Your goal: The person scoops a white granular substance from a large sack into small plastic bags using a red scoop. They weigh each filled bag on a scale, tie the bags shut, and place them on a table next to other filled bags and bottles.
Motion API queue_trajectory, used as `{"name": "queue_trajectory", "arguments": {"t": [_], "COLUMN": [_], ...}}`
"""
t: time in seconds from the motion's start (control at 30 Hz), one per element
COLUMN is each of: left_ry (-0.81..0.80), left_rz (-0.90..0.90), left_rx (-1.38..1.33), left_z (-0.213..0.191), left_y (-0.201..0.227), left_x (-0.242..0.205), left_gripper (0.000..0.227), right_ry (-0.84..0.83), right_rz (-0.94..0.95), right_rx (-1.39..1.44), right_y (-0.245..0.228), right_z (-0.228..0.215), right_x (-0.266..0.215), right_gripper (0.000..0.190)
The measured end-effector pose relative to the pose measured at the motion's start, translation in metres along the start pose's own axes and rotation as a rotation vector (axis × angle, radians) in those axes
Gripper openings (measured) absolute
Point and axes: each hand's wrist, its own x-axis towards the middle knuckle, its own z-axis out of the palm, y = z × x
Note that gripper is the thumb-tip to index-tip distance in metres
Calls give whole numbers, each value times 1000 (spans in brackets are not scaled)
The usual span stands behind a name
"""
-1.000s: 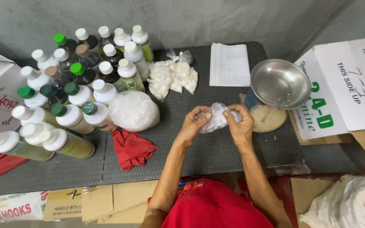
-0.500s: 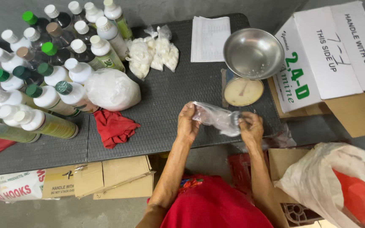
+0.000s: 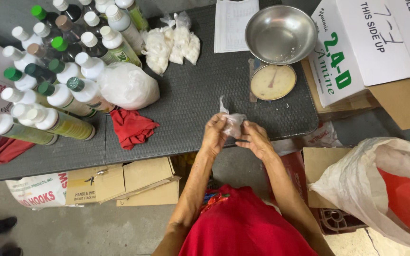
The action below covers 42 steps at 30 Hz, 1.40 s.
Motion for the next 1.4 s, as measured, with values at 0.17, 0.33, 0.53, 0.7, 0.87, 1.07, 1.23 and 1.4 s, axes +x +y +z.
{"name": "queue_trajectory", "arguments": {"t": [0.17, 0.33, 0.53, 0.7, 0.87, 1.07, 1.23, 1.4], "left_ry": [-64, 55, -202, -286, -339, -367, 20, -126], "left_rz": [-111, -64, -42, -142, -211, -188, -112, -49], "left_rx": [-225, -380, -224, -99, 135, 632, 329, -15], "left_z": [-1, -24, -14, 0, -9, -19, -22, 0], "left_y": [1, 24, -5, 3, 19, -23, -37, -59], "left_x": [-10, -7, -13, -30, -48, -45, -23, -21], "left_gripper": [23, 19, 13, 26, 39, 26, 16, 19], "right_ry": [-133, -124, -13, -24, 50, -128, -18, -100], "right_rz": [-72, -97, 22, -160, -207, -255, -175, -361], "right_rx": [331, 567, 32, 215, 255, 448, 134, -576], "right_y": [4, -38, -30, -6, -31, -40, -43, -20], "right_z": [-10, -34, 3, 19, -17, -28, -35, -41], "right_x": [24, 0, -19, -13, -20, -39, -82, -115], "right_gripper": [13, 11, 24, 17, 10, 11, 8, 22]}}
